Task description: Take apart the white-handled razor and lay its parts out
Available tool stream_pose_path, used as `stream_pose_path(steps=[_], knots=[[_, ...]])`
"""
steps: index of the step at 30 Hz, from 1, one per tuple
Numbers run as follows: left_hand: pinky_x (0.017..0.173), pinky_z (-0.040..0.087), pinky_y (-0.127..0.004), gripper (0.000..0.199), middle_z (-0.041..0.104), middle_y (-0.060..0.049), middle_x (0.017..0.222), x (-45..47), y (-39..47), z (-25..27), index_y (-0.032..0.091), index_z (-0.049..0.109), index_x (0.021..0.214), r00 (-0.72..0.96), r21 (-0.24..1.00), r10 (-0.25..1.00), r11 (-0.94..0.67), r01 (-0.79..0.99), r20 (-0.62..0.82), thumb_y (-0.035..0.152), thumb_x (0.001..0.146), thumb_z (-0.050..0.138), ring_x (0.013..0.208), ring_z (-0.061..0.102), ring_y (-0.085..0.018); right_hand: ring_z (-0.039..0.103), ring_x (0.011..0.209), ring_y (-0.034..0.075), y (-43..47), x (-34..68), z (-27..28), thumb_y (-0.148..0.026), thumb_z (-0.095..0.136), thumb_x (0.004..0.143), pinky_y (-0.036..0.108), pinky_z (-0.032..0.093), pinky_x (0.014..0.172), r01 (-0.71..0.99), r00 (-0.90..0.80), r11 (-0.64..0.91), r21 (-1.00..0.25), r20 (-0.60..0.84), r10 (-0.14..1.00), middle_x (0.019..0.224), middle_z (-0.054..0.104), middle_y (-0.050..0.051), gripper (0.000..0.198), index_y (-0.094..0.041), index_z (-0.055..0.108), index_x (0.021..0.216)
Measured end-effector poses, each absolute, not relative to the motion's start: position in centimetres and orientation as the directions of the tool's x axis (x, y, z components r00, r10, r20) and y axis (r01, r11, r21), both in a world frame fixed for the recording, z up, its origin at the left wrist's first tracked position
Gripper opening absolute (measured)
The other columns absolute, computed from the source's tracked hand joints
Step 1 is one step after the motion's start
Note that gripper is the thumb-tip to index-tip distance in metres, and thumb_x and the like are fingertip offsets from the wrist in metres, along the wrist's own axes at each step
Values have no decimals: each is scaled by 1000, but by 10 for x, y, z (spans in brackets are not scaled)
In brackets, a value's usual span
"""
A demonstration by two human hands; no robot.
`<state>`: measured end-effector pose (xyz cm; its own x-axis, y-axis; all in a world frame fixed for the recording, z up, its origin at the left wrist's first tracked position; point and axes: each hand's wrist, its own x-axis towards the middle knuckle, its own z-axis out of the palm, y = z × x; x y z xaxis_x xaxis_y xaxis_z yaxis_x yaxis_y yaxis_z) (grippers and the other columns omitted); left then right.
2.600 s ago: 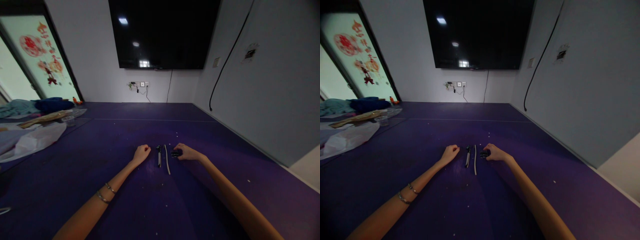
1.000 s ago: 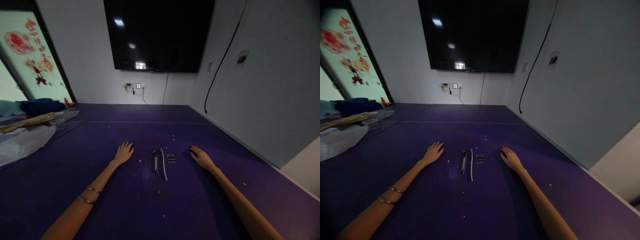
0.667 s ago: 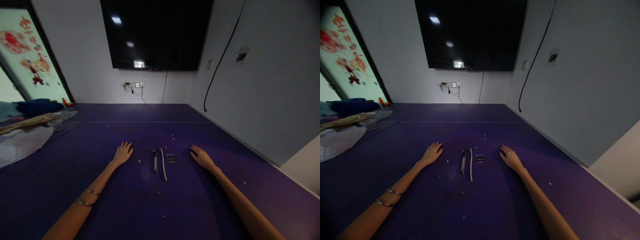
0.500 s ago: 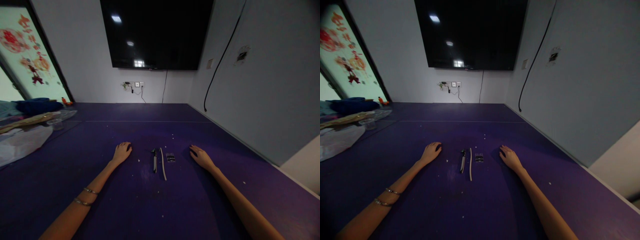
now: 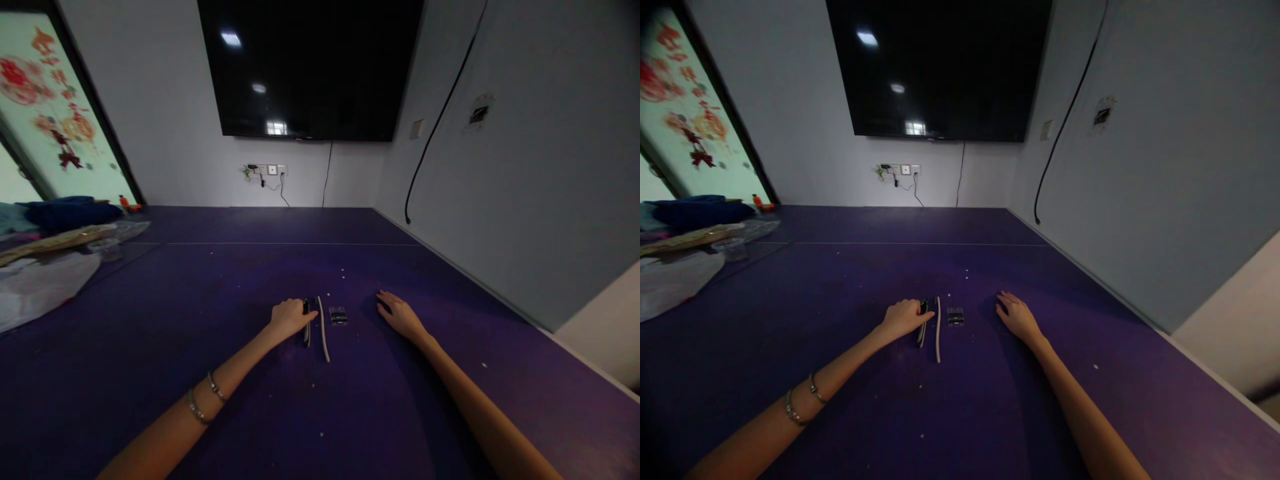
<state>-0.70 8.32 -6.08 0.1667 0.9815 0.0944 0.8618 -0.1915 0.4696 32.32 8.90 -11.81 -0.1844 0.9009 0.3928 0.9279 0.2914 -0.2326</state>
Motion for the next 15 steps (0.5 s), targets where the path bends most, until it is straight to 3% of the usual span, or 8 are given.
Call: stream_pose_path(steps=[7, 12, 15], knots=[[71, 45, -35, 31, 58, -8, 60, 0, 89, -64, 19, 43, 43, 139, 636, 990, -115, 763, 12, 28, 63, 66, 89, 61, -31, 47, 121, 26, 90, 324, -121, -37, 39, 87, 44, 37, 102, 914, -175, 301, -272, 405, 897, 128, 53, 13, 43, -15, 59, 119], [57, 47, -27, 28, 55, -4, 50, -12, 94, -60, 17, 49, 48, 180, 815, 979, -27, 579, -96, 28, 73, 58, 62, 63, -20, 48, 120, 27, 91, 326, -122, -38, 41, 86, 45, 37, 102, 907, -171, 307, -287, 416, 893, 128, 54, 12, 43, -16, 60, 118], [52, 48, -26, 24, 61, -5, 55, -24, 100, -55, 14, 55, 62, 194, 913, 967, 77, 402, -167, 29, 80, 48, 51, 60, -15, 48, 120, 27, 92, 327, -123, -39, 42, 86, 46, 37, 102, 903, -170, 313, -296, 422, 890, 127, 55, 11, 42, -17, 61, 117]])
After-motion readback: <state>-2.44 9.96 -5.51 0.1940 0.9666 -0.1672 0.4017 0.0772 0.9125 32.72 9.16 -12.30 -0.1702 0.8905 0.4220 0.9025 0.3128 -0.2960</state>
